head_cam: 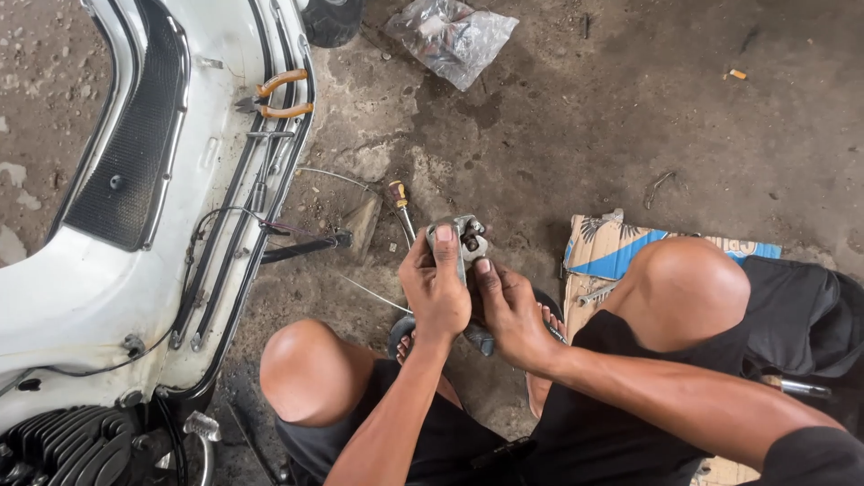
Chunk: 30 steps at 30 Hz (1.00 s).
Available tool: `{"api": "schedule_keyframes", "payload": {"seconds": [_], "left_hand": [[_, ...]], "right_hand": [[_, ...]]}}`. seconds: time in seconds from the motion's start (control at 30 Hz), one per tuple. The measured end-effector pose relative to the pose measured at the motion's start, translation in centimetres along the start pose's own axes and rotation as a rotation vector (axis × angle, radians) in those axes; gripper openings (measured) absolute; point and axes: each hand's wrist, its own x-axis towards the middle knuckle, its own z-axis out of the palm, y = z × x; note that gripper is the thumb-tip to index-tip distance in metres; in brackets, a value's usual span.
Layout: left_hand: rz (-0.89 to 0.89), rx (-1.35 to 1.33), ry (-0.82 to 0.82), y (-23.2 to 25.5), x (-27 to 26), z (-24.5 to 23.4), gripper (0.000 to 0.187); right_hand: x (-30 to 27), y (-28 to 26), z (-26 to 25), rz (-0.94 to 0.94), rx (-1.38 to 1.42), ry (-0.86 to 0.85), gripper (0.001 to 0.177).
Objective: Attaching a mechanical cable to a lever assembly and tightening it with a wrench.
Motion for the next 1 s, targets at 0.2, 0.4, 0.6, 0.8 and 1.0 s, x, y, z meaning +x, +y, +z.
{"api": "schedule_keyframes", "payload": {"seconds": [0.2, 0.4, 0.6, 0.8, 1.0], "left_hand": [[-0.026, 0.041, -0.056, 8.1, 1.6, 1.7, 0.040], [-0.218, 0.148, -0.071, 2.8, 3.3, -2.3, 0.048], [-0.244, 0.247, -0.216, 1.4, 3.7, -3.2, 0.049], [-0.270, 0.300, -0.306, 3.7, 3.5, -3.0, 0.050], [-0.282, 0.319, -0.333, 4.1, 3.4, -3.4, 0.047]], "right_hand": [[1.1, -1.7, 0.5, 0.133, -0.155, -0.073, 0.057], [1.6, -3.3, -2.8, -0.236, -0.253, -0.171, 0.043], [1.5, -6.3, -5.2, -0.262, -0.371, -0.237, 0.038], [2.8, -6.0, -6.2, -0.219, -0.416, -0.320, 0.041], [3.1, -5.8, -6.2, -0.202, -0.422, -0.383, 0.042]]}}
